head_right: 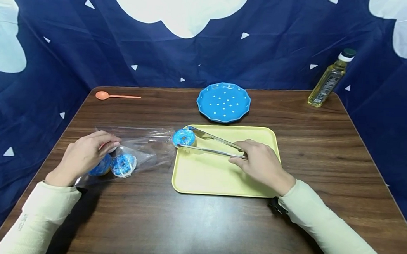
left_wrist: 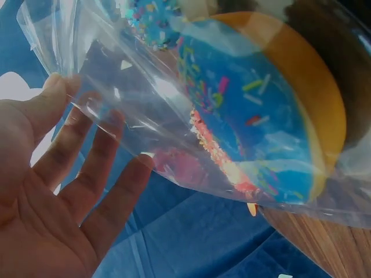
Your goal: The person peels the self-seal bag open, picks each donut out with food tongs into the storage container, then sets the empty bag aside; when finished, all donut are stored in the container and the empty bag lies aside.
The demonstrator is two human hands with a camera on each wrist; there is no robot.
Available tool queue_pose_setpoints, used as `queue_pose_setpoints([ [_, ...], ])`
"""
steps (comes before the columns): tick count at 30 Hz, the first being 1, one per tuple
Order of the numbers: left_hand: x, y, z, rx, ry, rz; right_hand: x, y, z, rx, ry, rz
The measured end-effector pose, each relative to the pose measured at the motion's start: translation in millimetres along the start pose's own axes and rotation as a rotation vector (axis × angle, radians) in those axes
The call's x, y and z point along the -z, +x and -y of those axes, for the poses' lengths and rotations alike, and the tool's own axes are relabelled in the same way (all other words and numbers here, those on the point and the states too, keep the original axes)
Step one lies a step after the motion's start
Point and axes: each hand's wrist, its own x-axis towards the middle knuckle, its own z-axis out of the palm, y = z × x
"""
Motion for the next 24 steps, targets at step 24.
queue_pose_setpoints([
  [24, -1.4, 0.4, 0.6, 0.016, -0.010, -0.003, 19.2, -32.1, -37.5, -0.061, -0.086, -0.098],
])
